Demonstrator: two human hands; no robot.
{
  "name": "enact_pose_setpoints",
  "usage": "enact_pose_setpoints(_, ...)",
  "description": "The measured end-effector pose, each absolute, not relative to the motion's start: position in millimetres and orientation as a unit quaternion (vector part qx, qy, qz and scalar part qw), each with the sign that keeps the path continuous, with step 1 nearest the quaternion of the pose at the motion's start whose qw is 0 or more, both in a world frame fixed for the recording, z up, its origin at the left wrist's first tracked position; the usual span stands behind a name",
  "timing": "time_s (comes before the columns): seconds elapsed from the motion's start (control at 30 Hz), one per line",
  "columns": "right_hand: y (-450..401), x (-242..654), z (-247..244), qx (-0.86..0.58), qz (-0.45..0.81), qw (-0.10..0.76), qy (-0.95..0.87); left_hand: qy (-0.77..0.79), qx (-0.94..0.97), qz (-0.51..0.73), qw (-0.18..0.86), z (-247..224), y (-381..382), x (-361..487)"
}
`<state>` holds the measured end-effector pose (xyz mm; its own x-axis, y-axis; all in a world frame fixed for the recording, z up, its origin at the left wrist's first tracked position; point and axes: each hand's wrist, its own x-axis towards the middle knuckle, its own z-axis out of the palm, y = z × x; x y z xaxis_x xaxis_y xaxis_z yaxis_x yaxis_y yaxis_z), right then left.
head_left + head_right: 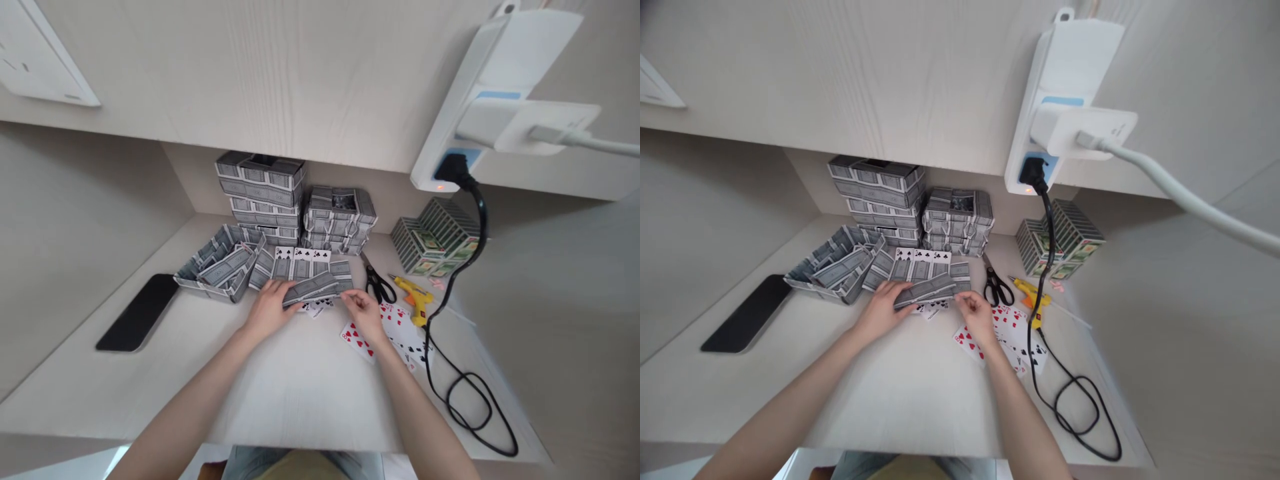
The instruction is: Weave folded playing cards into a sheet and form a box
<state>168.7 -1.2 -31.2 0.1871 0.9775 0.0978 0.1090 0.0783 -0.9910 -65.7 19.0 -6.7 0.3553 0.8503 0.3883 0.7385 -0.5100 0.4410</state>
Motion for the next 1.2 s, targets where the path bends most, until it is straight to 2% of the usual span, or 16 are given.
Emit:
enact_pose_setpoints(0.23, -1.6, 170.4, -33.7, -0.543, 0.449, 0.535, -0.466, 0.450, 0.825, 0.319, 0.122, 0.7, 13.5, -60.8)
enact_pose_setpoints(0.43, 0.1, 171.4, -29.2, -0.564, 0.352, 0.536, -0.520, 0.480, 0.824, 0.279, 0.111, -3.3, 15.5, -64.0)
enact_pose_setpoints(0.83, -2.5, 170.2, -25.6, -0.587, 0.256, 0.532, -0.554, 0.439, 0.844, 0.290, 0.104, 5.8, 9.1, -61.3)
enact_pose_setpoints(1.03, -2.4, 169.5, -29.4, -0.583, 0.335, 0.500, -0.545, 0.383, 0.870, 0.292, 0.105, 11.9, 3.1, -58.2)
enact_pose_setpoints(1.2, 0.0, 174.1, -28.2, -0.576, 0.388, 0.520, -0.497, 0.369, 0.870, 0.315, 0.089, 12.5, 1.3, -58.3)
